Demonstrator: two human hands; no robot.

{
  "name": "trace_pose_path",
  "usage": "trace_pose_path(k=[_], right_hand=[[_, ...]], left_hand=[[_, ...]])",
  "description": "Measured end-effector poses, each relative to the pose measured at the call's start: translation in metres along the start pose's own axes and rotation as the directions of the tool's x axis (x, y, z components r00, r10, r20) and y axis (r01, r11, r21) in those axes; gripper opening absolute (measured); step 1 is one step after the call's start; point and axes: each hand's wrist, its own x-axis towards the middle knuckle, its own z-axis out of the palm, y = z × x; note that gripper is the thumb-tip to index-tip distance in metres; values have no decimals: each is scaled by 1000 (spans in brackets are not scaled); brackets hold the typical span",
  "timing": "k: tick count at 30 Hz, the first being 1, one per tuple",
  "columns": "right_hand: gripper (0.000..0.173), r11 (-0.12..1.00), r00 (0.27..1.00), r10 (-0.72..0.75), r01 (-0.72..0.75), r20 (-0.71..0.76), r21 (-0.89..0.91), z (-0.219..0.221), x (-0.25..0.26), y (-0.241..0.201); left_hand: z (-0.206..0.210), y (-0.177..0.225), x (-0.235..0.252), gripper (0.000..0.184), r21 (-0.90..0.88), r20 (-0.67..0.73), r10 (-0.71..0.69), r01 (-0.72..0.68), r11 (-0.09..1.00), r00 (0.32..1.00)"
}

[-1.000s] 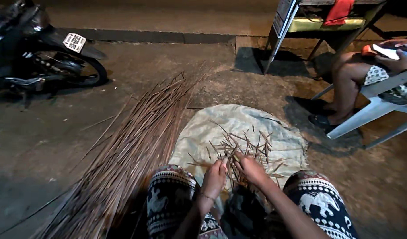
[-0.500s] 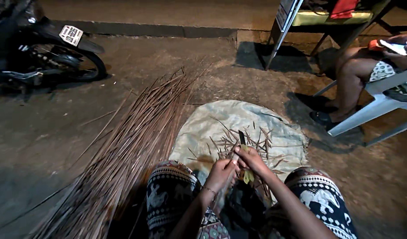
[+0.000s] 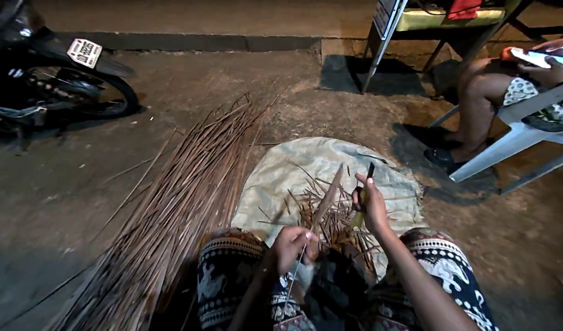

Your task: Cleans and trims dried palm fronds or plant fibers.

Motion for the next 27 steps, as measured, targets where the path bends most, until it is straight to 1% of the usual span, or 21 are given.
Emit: trace_pose_path(k=[2,3,4,5,6,7,8,10,12,16,18,21,24,25,27], right_hand=[[60,992,977,-114,123,182,-39,7,-14,4],[59,982,942,-146,175,302,-72,9,-21,5],[56,965,890,-165,234,426,-116,11,-27,5],[51,936,822,-166,305,545,-176,13,-31,4],[47,901,763,-156,370,627,-226,15,-35,3],[44,867,723,-136,418,678,-271,17,-37,4],[44,835,701,-117,452,703,-312,19,-37,5],[44,783,706,-90,486,703,-387,19,-35,7],[42,752,749,-69,473,659,-460,16,-33,5],[41,700,818,-139,479,558,-530,13,-29,2],[39,702,870,-142,425,473,-571,11,-26,-2],[36,728,948,-106,281,301,-626,0,-12,-7],[36,748,977,-83,190,194,-636,-25,9,-7],[36,747,980,-83,180,179,-640,-32,15,-6],[36,735,977,-64,185,205,-653,-39,20,-7]], left_hand=[[0,6,2,30,-78,-85,11,-18,997,996],[0,8,2,30,-117,-120,13,-27,993,993],[1,10,2,29,-155,-141,7,-29,988,990],[0,11,1,29,-195,-148,-5,-24,981,989],[0,11,1,29,-237,-143,-20,-14,971,990],[-1,11,0,29,-280,-129,-37,-1,960,991],[-1,11,-1,30,-319,-111,-48,10,948,993],[-1,10,-2,31,-377,-68,-59,30,926,996],[0,8,-2,31,-416,-24,-57,42,908,998],[3,4,2,32,-454,34,-58,67,888,998],[6,3,2,32,-456,61,-62,83,886,996],[9,-2,-2,32,-431,113,-48,93,898,992],[15,-9,-12,33,-457,159,-14,86,885,987],[17,-11,-15,33,-473,172,-5,87,877,985],[21,-15,-24,34,-526,188,0,101,844,982]])
